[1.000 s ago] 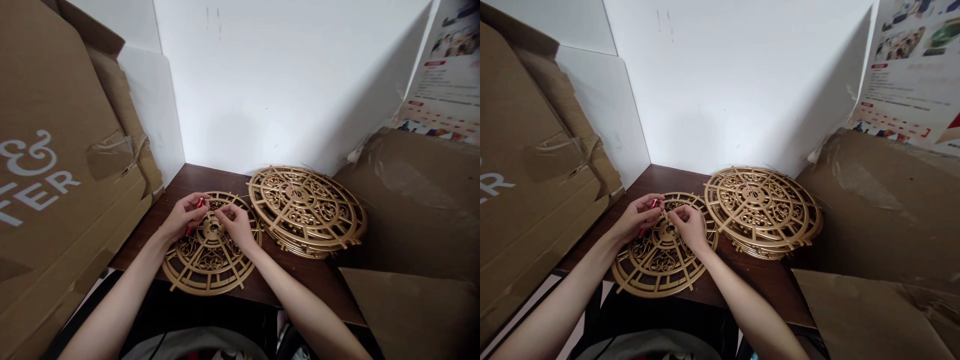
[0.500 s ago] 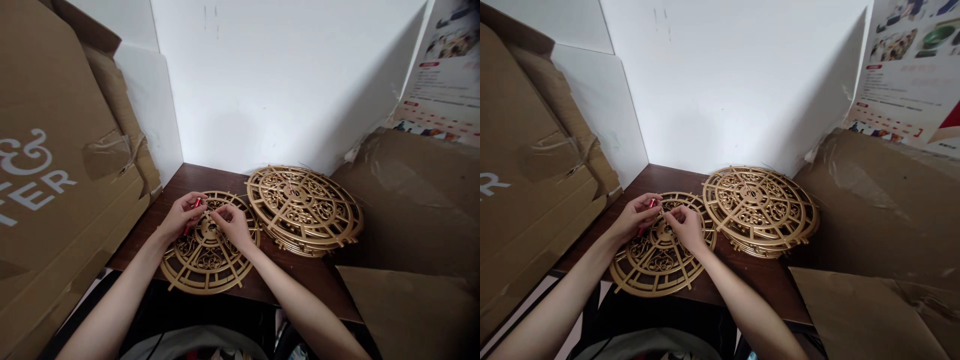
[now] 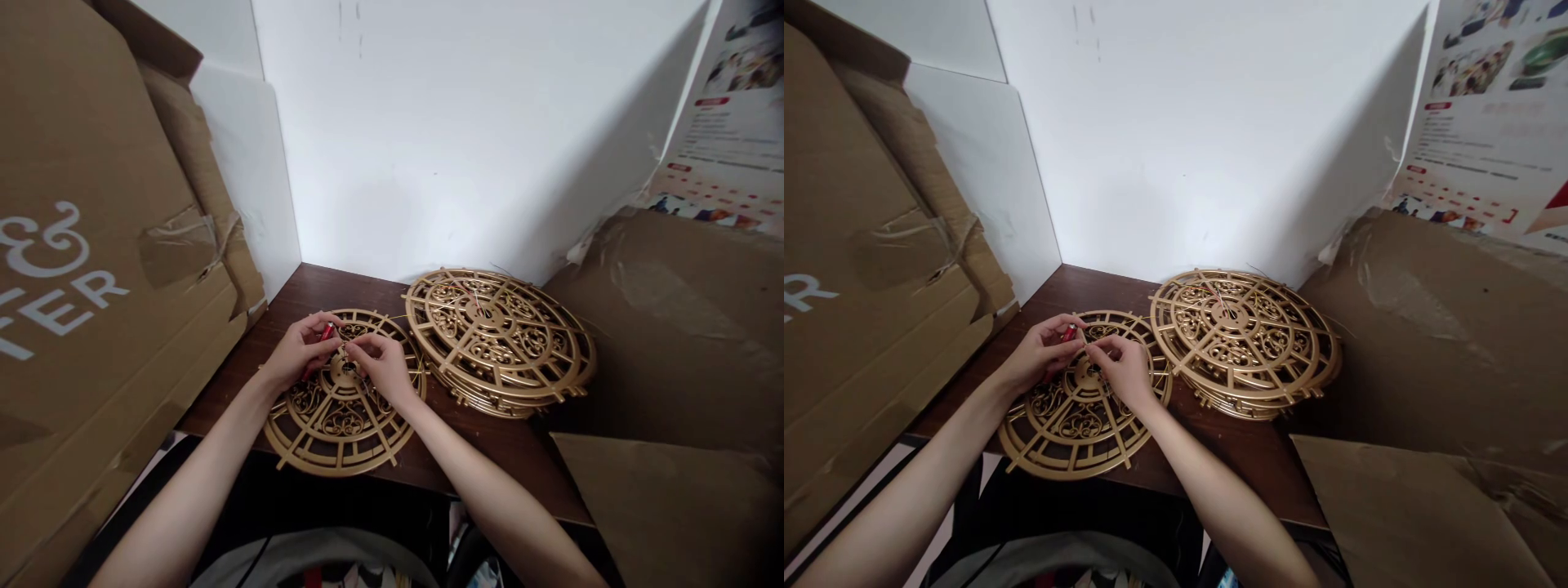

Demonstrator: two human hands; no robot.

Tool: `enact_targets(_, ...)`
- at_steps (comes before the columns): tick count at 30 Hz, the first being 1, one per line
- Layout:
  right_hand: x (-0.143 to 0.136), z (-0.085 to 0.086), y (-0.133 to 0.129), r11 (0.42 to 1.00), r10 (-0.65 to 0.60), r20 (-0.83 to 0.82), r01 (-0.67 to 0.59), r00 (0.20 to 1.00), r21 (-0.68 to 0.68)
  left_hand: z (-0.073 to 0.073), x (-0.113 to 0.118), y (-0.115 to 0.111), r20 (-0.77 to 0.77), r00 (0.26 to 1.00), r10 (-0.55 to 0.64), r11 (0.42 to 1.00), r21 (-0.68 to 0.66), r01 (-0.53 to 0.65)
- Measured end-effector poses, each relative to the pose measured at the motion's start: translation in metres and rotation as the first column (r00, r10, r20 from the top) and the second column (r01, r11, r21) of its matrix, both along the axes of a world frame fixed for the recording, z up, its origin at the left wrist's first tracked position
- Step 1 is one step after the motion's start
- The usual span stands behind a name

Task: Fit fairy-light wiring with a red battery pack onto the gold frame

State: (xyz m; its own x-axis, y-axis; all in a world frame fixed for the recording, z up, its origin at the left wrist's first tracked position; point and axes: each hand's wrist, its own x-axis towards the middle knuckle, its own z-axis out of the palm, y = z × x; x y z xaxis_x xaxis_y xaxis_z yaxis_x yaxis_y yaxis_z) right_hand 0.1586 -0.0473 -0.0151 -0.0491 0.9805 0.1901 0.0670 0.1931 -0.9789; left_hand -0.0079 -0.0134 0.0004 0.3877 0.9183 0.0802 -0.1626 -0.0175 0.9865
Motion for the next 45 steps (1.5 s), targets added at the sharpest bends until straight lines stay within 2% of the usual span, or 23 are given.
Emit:
enact_targets(7, 0.0023, -0.0028, 0.0020, 0.999, -0.035, 0.035, 0.035, 0.999, -0.021, 0.0038, 0.0027, -0.0022, 0.021, 0.998, 0.067, 0.998, -0.012, -0.067)
enact_targets(16, 0.0014, -0.0010, 0.0000, 0.999, -0.038, 0.080, 0.039, 0.996, -0.008, 0.0009, 0.0034, 0.0003, 0.024, 0.997, 0.070, 0.997, -0.013, -0.070)
enact_targets(25, 0.0004, 0.0022, -0.0026, 0.996, -0.070, 0.152, 0.061, 0.986, 0.059, 0.0007, 0.0030, 0.0006, 0.008, 0.997, 0.074, 0.997, -0.005, -0.074)
enact_targets(30, -0.0013, 0.0011, -0.0041, 0.995, -0.050, 0.136, 0.037, 0.989, 0.096, 0.0022, 0.0021, -0.0011, -0.024, 0.999, 0.036, 0.999, 0.034, -0.035)
enact_targets(36, -0.0010, 0.0019, -0.0042, 0.983, -0.086, 0.166, 0.057, 0.982, 0.174, 0.0019, 0.0014, -0.0018, -0.041, 0.999, 0.013, 1.000, 0.026, -0.012)
enact_targets(39, -0.0010, 0.0014, -0.0023, 0.991, -0.065, 0.110, 0.052, 0.992, 0.124, 0.0029, 0.0023, -0.0027, -0.031, 0.999, 0.017, 1.000, 0.021, -0.016)
enact_targets(45, -0.0019, 0.0045, -0.0007, 0.999, -0.034, -0.137, 0.028, 0.990, -0.045, 0.0066, 0.0032, -0.0057, -0.058, 0.998, 0.008, 1.000, 0.024, -0.006)
